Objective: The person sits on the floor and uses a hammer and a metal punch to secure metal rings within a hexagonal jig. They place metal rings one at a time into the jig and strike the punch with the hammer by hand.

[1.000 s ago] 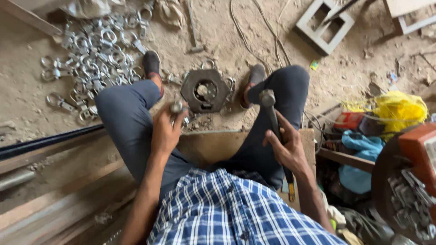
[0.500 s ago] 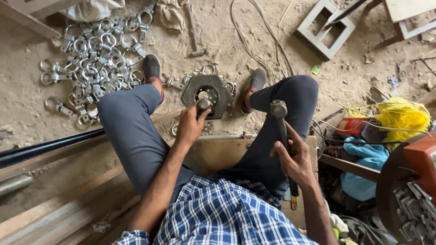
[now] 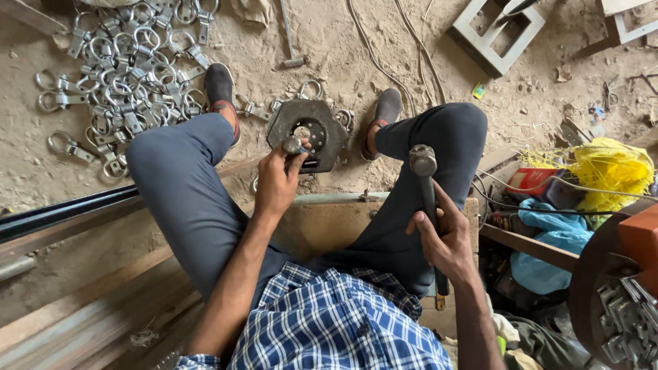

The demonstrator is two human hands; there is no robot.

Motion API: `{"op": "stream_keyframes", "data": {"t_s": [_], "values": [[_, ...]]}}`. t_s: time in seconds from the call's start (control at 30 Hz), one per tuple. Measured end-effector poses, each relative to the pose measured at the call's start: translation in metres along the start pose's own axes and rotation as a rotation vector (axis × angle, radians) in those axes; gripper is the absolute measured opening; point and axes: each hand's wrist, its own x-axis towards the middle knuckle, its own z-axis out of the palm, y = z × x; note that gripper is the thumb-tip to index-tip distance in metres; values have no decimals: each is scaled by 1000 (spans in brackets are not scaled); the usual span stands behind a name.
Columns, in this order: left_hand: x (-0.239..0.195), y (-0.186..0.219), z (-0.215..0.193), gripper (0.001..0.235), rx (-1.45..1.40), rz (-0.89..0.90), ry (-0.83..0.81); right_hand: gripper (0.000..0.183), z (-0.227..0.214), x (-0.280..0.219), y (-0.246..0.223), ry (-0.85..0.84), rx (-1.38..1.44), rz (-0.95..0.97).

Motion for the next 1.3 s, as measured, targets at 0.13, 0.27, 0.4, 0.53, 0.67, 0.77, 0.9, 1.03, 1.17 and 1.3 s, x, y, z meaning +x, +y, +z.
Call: {"op": "stream_keyframes", "data": {"t_s": [0.13, 0.27, 0.4, 0.53, 0.67, 0.77, 0.9, 1.03, 1.17, 1.3], "values": [[0, -2, -1, 25, 34, 22, -10, 68, -1, 0, 1, -3, 8, 3], [0, -8, 3, 23, 9, -21, -42, 69, -1, 0, 3, -11, 16, 13], [0, -8, 2, 22, 118, 20, -57, 68, -1, 0, 3, -7, 36, 19], [0, -4, 1, 22, 40, 22, -57, 68, -1, -1, 2, -4, 24, 15], [0, -7, 4, 23, 42, 24, -84, 68, -2, 0, 4, -18, 26, 12], [0, -9, 5, 24, 165, 5, -108, 69, -3, 0, 5, -11, -8, 20], [-2, -4, 3, 23, 138, 13, -88, 70, -4, -1, 7, -14, 11, 14], [2, -1, 3, 22, 61, 35, -65, 69, -4, 0, 9, -16, 15, 5], [2, -3, 4, 22, 43, 5, -81, 69, -6, -1, 8, -29, 16, 1], [3, -4, 7, 22, 111, 49, -85, 69, -6, -1, 8, -33, 28, 5]]}}
